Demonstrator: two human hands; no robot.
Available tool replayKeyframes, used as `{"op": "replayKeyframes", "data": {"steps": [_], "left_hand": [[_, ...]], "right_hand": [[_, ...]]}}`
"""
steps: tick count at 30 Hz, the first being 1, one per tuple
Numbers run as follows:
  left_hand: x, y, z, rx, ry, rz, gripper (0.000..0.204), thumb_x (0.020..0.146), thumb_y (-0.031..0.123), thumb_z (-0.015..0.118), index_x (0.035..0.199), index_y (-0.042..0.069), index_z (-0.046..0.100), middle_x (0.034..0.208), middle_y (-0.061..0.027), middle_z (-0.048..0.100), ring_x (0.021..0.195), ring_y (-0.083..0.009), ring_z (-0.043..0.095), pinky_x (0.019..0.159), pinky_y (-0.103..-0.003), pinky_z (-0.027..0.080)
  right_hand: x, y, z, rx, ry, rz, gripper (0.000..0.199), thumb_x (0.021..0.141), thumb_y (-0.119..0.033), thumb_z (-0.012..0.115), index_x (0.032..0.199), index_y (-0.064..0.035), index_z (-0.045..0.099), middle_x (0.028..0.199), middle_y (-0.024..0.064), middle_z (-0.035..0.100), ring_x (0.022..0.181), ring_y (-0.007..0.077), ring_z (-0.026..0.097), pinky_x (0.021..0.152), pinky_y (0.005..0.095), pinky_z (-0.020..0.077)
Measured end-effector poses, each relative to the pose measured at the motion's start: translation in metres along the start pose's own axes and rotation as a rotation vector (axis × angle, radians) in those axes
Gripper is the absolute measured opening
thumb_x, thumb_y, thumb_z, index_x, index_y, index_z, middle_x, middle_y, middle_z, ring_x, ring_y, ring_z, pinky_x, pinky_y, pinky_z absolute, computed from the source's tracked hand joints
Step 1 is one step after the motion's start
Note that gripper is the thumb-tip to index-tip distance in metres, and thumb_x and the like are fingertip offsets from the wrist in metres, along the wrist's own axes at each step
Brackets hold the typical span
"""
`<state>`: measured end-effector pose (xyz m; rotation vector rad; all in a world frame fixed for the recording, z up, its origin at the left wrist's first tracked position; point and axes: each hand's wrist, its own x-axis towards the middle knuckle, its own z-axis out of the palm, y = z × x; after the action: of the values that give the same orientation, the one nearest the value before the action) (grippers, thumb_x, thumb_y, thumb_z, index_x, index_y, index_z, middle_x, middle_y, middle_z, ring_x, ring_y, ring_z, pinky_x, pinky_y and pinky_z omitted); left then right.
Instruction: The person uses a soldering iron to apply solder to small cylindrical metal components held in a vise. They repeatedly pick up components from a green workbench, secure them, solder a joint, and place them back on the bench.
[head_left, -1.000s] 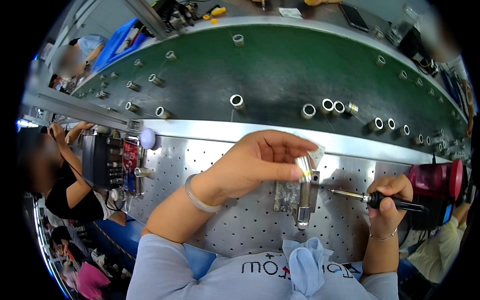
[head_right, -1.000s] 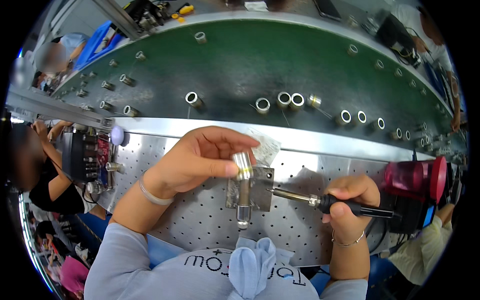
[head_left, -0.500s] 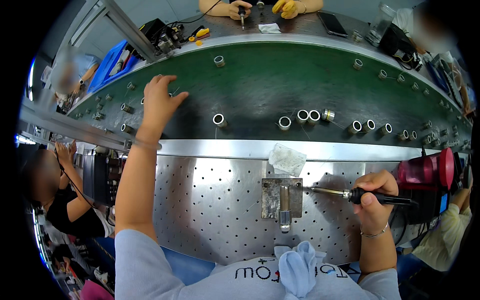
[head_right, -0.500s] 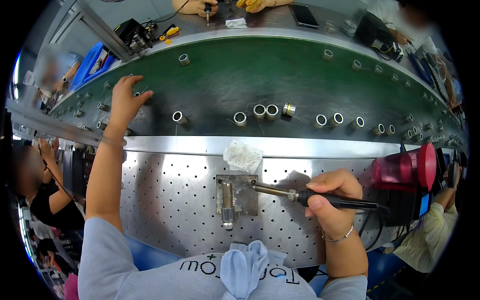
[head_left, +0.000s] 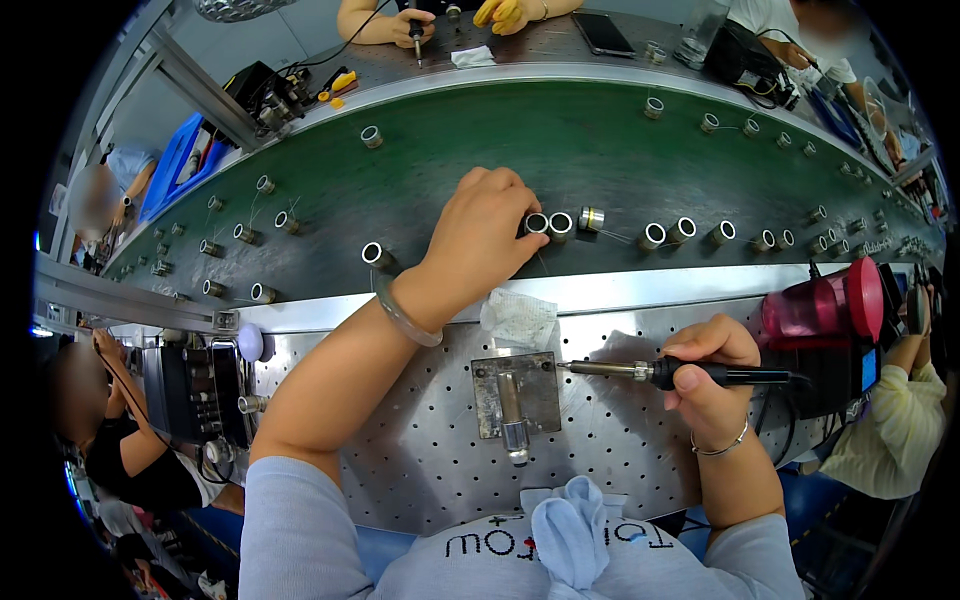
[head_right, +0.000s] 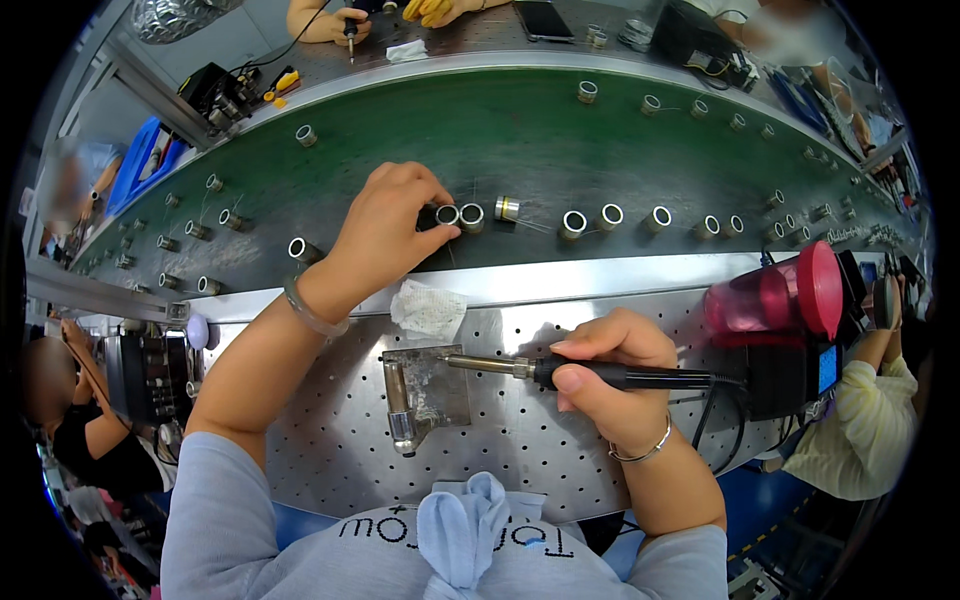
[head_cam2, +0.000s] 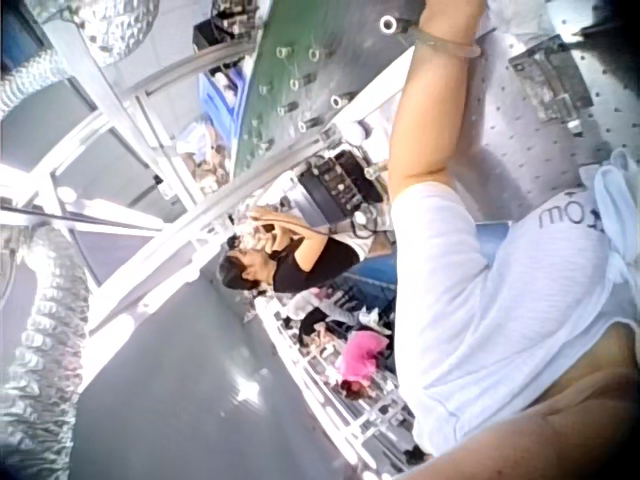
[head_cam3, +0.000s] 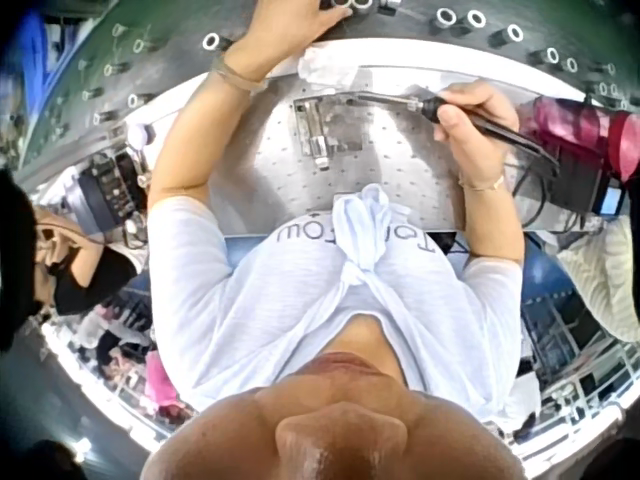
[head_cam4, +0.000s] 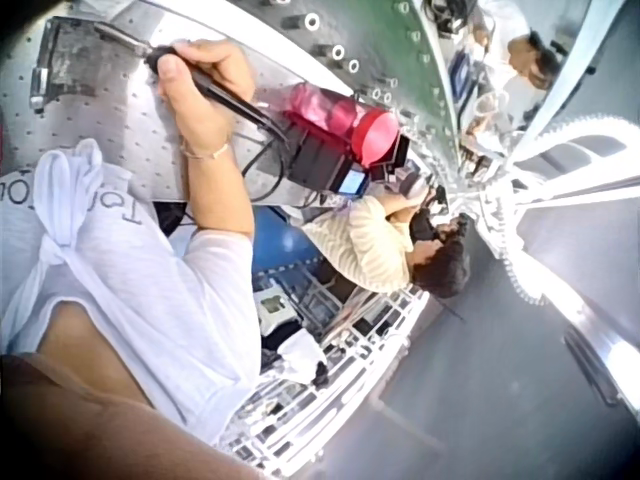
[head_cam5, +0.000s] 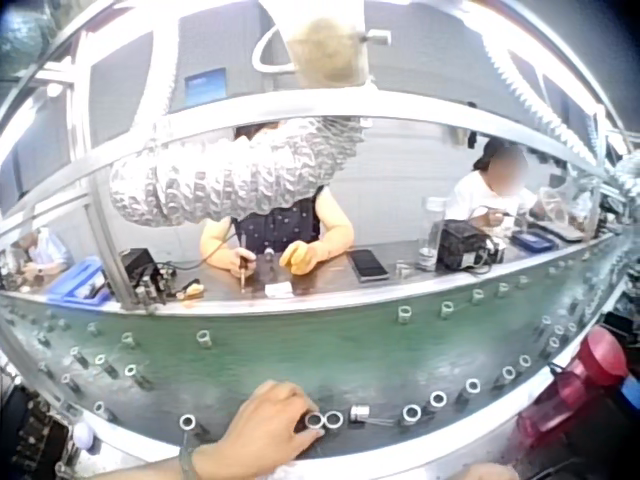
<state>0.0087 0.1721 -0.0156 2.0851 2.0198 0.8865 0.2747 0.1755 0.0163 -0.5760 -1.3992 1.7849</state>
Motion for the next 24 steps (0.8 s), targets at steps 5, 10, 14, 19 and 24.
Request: {"op": "replayKeyframes", "data": {"steps": [5,10,14,19,24], "left_hand": [[-0.002,0.01,-0.039,-0.092,0.17,0.021,0.021,0.066,0.014,0.076,0.083,0.005,0.065,0.086,-0.0036,0.06,0.082,-0.0186,0.055,0.071,-0.028,0.043],[-0.042,0.012,-0.068,-1.198,-0.333,-0.381,0.024,0.067,0.002,0.073,0.089,-0.003,0.065,0.094,-0.0099,0.059,0.084,-0.0158,0.058,0.07,-0.024,0.046],[-0.061,0.011,-0.059,-1.305,-0.534,-0.521,0.032,0.064,0.011,0.077,0.09,-0.004,0.066,0.091,-0.0112,0.06,0.085,-0.0187,0.058,0.074,-0.027,0.046],[-0.077,0.013,-0.045,-1.447,-0.687,-0.493,0.032,0.065,0.013,0.077,0.091,-0.003,0.067,0.092,-0.0105,0.061,0.085,-0.0182,0.057,0.076,-0.028,0.045],[-0.093,0.023,-0.046,-1.314,-0.539,-0.608,0.052,0.069,0.036,0.075,0.099,-0.004,0.062,0.094,-0.0086,0.06,0.082,-0.0161,0.055,0.074,-0.027,0.046]], "right_hand": [[-0.001,-0.003,-0.005,-0.005,0.008,-0.024,0.016,0.072,0.001,0.069,0.081,0.0022,0.057,0.07,0.0103,0.06,0.051,0.0098,0.056,0.049,0.0192,0.0443],[-0.001,-0.002,-0.007,-0.014,0.012,-0.029,0.016,0.072,0.001,0.069,0.081,0.0026,0.057,0.07,0.0107,0.06,0.052,0.0104,0.056,0.049,0.0195,0.0443],[-0.002,-0.001,-0.001,-0.01,0.012,-0.019,0.017,0.072,-0.002,0.07,0.081,0.0024,0.056,0.069,0.0102,0.06,0.05,0.0098,0.056,0.048,0.0193,0.0444],[-0.005,0.004,0.005,-0.021,-0.011,-0.029,0.019,0.072,-0.004,0.071,0.081,0.0012,0.054,0.069,0.0102,0.06,0.05,0.0099,0.056,0.048,0.0185,0.0433],[-0.008,0.006,0.006,-0.01,-0.048,-0.021,0.021,0.071,-0.004,0.072,0.081,0.0007,0.054,0.068,0.0103,0.059,0.049,0.01,0.056,0.048,0.0189,0.043]]}}
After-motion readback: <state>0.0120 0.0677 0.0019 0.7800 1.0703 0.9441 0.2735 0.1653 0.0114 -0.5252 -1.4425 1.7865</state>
